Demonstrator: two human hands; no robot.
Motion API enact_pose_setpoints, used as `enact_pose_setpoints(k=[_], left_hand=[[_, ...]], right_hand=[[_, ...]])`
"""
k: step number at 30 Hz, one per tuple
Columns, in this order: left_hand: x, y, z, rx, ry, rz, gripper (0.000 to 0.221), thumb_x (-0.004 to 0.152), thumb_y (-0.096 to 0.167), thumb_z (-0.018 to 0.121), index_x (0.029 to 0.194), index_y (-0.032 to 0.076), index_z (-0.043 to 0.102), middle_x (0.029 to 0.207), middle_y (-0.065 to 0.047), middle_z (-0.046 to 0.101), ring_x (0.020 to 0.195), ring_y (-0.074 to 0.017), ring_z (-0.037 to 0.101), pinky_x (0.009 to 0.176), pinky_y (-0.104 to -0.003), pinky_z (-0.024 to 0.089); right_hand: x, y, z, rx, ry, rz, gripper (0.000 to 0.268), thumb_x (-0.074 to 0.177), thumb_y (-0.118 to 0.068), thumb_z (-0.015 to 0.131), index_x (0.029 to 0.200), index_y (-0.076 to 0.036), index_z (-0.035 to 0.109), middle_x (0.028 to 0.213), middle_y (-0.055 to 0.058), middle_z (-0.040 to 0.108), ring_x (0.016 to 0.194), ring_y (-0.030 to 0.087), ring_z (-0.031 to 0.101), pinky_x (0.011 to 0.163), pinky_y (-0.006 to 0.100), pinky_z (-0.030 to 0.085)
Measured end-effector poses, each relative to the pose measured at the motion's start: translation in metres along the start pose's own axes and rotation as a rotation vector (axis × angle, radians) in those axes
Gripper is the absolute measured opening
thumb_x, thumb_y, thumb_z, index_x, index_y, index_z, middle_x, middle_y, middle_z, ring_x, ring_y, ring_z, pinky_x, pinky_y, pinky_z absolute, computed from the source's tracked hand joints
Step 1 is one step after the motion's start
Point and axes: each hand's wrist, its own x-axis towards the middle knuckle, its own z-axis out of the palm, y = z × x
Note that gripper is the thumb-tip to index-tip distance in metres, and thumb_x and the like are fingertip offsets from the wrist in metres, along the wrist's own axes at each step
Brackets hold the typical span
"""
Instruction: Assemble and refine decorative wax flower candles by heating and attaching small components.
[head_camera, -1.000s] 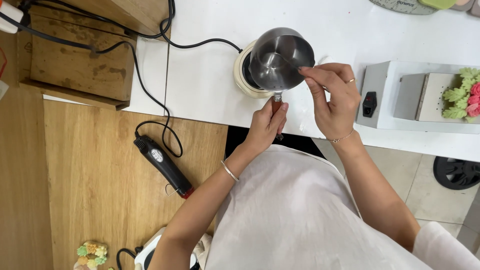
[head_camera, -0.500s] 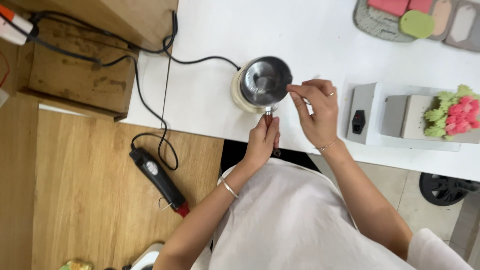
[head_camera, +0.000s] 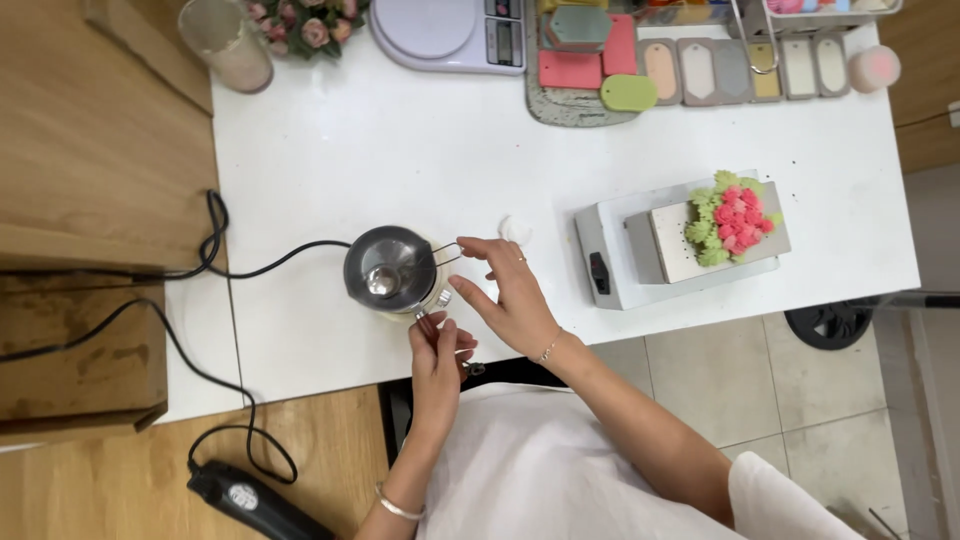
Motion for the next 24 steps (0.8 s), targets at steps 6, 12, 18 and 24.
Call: enact_pose_setpoints(k=[6,12,18,24], left_hand=[[-0.028,-0.009,-0.011,0.17,0.264,0.123,0.055,0.098,0.019,0.06,0.142,0.005,0.029,0.135,-0.014,0.048,0.122,-0.0191,0.05,0.098,-0.033,0.046],[-0.051,0.012,0.014,0.297,0.36,0.555,0.056,0.093,-0.004,0.063,0.139,0.003,0.033,0.142,-0.014,0.037,0.125,-0.022,0.044,0.112,-0.039,0.038],[-0.028,0.022,0.111,0.238,0.331,0.778,0.042,0.098,-0.003,0.062,0.132,0.007,0.04,0.135,-0.011,0.046,0.121,-0.0188,0.05,0.114,-0.037,0.043],[0.001,0.048,0.223,0.335,0.135,0.755,0.023,0.095,-0.007,0.063,0.114,0.004,0.055,0.111,-0.011,0.062,0.098,-0.0197,0.061,0.089,-0.032,0.051]], right_hand=[[-0.037,0.003,-0.048,0.128,0.161,0.069,0.026,0.098,-0.014,0.069,0.122,-0.004,0.066,0.116,0.01,0.069,0.1,0.019,0.068,0.08,0.03,0.056],[-0.065,0.031,-0.123,0.186,0.206,0.174,0.013,0.097,-0.006,0.068,0.107,0.0,0.074,0.091,0.007,0.077,0.078,0.014,0.074,0.07,0.025,0.058],[-0.051,0.071,-0.232,0.064,0.267,-0.042,0.013,0.096,-0.001,0.068,0.108,0.002,0.072,0.089,0.008,0.077,0.079,0.013,0.076,0.069,0.024,0.058],[-0.041,0.147,-0.319,-0.026,0.424,-0.069,0.011,0.1,0.002,0.067,0.11,0.005,0.069,0.092,0.011,0.076,0.083,0.015,0.076,0.073,0.024,0.06]])
